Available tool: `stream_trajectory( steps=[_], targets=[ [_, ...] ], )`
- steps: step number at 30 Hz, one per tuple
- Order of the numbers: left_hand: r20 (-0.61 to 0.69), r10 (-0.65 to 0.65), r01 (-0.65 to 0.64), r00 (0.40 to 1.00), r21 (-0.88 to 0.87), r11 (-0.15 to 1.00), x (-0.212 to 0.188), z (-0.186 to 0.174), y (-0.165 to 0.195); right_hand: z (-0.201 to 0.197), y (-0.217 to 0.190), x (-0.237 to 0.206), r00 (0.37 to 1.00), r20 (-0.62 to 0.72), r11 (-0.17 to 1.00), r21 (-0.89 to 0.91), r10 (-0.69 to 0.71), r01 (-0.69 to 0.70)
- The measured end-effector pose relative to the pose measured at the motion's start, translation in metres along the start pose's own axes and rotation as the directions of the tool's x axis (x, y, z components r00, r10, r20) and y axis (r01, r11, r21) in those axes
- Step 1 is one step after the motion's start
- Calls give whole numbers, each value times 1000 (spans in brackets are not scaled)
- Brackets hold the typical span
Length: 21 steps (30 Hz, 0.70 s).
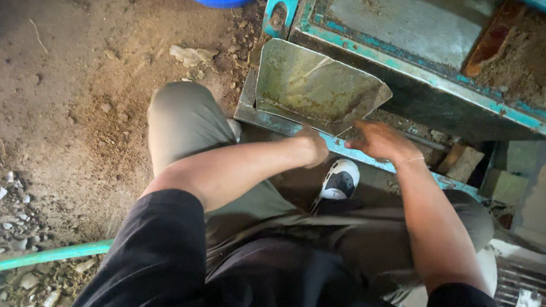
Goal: The person sits on the ground in front of a processing machine and uses a wooden scraper to push caked residue off the machine's mesh screen into a metal tray below. They periodically reposition the tray and continue scraping the screen surface.
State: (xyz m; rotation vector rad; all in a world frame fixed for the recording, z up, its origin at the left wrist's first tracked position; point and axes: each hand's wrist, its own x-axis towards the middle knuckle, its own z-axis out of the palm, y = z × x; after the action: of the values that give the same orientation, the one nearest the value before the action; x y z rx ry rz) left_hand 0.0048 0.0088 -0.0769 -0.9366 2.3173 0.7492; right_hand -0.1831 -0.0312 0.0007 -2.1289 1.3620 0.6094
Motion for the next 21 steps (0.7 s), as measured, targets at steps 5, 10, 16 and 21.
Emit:
stream_trajectory(
  steps=[5, 10, 16, 21],
  targets=[
    [65, -28, 27, 997, 18, 999, -13, 1, -12, -17, -13, 30, 993, -51, 993, 53, -103, 105],
    [56, -30, 31, 998, -21, 999, -22, 5, -22, -24, -21, 58, 984, -50, 984, 36, -171, 173],
    [90, -19, 20, 996, -15, 1000, -13, 19, -27, -27, -29, 71, 969, -75, 968, 73, -236, 241],
    [119, -5, 5, 993, -2, 1000, -12, 23, -24, -29, -32, 67, 992, 23, 991, 39, -128, 127]
  ],
)
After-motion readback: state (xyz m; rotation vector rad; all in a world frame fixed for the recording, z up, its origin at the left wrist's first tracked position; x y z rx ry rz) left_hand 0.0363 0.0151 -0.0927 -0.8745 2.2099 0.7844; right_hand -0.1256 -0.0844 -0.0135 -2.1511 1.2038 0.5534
